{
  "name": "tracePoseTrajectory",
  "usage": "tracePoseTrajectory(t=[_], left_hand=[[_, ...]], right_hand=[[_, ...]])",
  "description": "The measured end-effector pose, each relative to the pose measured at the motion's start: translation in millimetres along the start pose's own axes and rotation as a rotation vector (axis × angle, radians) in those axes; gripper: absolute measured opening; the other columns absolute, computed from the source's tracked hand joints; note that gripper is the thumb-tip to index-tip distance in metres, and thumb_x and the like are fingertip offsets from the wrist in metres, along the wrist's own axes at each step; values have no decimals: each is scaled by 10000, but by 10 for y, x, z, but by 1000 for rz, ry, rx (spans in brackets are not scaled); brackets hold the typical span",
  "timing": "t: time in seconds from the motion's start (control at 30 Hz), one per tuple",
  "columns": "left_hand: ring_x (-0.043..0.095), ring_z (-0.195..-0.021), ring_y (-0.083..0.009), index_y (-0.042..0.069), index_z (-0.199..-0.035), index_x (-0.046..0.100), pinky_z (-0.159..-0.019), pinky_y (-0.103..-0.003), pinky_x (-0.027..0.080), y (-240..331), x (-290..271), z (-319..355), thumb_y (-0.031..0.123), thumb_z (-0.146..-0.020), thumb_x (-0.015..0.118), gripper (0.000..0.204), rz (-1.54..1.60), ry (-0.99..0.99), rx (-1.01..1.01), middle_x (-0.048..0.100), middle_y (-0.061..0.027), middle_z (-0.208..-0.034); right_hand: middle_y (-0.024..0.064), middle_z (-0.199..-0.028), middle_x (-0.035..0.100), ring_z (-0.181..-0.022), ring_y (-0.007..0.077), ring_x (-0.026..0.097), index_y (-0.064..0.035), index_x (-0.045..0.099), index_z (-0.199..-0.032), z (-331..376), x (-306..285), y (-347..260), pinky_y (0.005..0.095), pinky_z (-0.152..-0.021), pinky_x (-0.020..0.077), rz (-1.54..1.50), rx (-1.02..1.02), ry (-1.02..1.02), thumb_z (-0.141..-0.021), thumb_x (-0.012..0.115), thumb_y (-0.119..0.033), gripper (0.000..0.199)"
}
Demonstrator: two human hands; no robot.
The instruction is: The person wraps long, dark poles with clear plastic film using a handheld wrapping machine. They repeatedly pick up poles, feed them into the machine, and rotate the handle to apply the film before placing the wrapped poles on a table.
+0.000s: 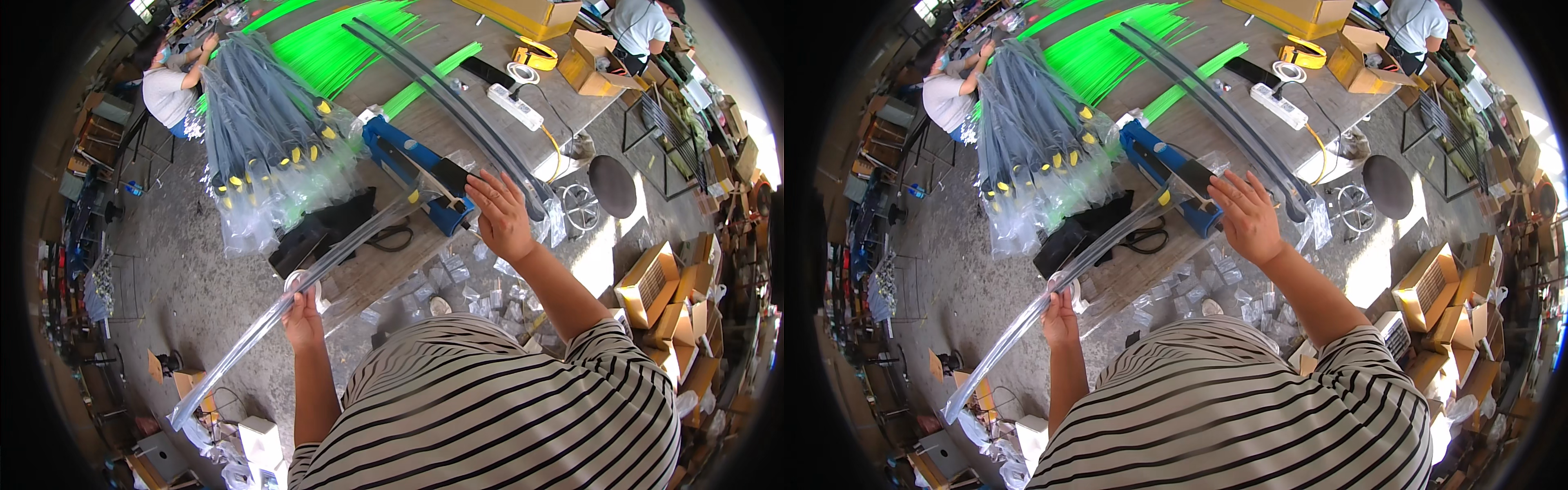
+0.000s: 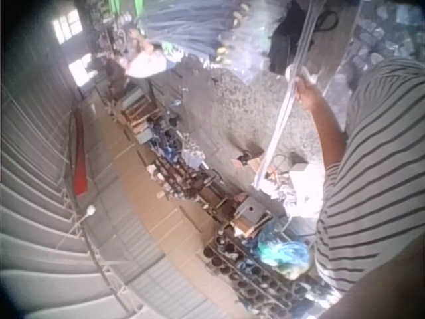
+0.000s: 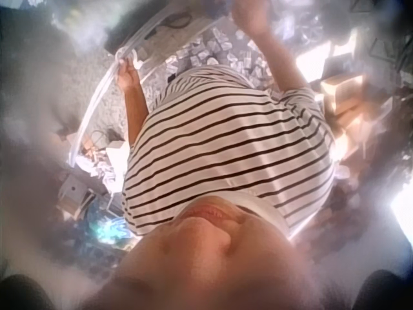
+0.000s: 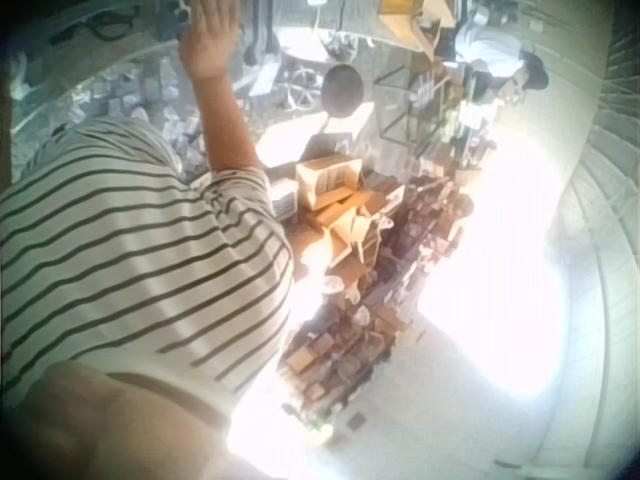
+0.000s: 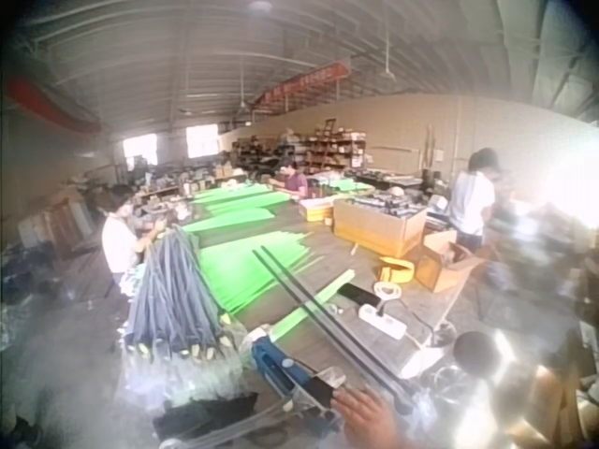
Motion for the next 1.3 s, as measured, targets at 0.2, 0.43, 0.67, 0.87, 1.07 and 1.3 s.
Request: tracePoseTrajectory(t=[0.2,0.43,0.67,0.87,1.07,1.3], left_hand=[[531,-1023,-271,23,-880,586,-903,-377,451,2,-33,-19,-27,-780,562,114,-4,-13,13,562,-143,-1061],[531,-1024,-272,26,-877,588,-897,-377,456,16,-11,-2,-32,-782,556,116,-20,14,1,566,-146,-1058],[528,-1029,-266,19,-896,585,-899,-378,454,11,-9,2,-44,-779,552,136,-12,4,-1,566,-152,-1059],[525,-1031,-273,-13,-933,569,-907,-390,446,7,4,1,-46,-782,548,156,-26,36,-15,559,-152,-1071],[523,-1034,-272,-5,-933,568,-912,-398,440,9,-20,-17,-51,-785,539,157,-1,-1,-10,551,-161,-1082],[519,-1037,-274,-1,-924,570,-913,-399,438,8,0,-15,-46,-795,528,142,-20,5,-9,546,-164,-1088]], right_hand=[[53,-1158,520,-1138,240,438,-63,549,-1065,59,47,13,431,-982,278,-7,17,-4,-631,525,30,445],[57,-1101,540,-1108,237,456,-37,566,-1013,138,123,22,435,-975,288,-14,34,-24,-625,526,33,396],[50,-1029,562,-1015,187,519,-20,600,-924,248,248,20,419,-974,295,51,37,37,-647,553,17,283],[37,-1005,568,-972,165,539,-31,607,-900,239,216,22,411,-975,295,79,49,79,-665,556,11,244],[34,-999,569,-929,162,552,-31,603,-902,235,225,34,413,-979,291,54,27,61,-663,551,16,249],[34,-1008,566,-889,166,557,-23,596,-912,263,251,50,416,-981,290,35,30,40,-655,536,31,270]])
Point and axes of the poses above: each hand's wrist, its own z-axis away from the middle knuckle, its own x-axis out of the palm, y = z × x, the point moved 10 cm from there along -z, towards the middle knuckle
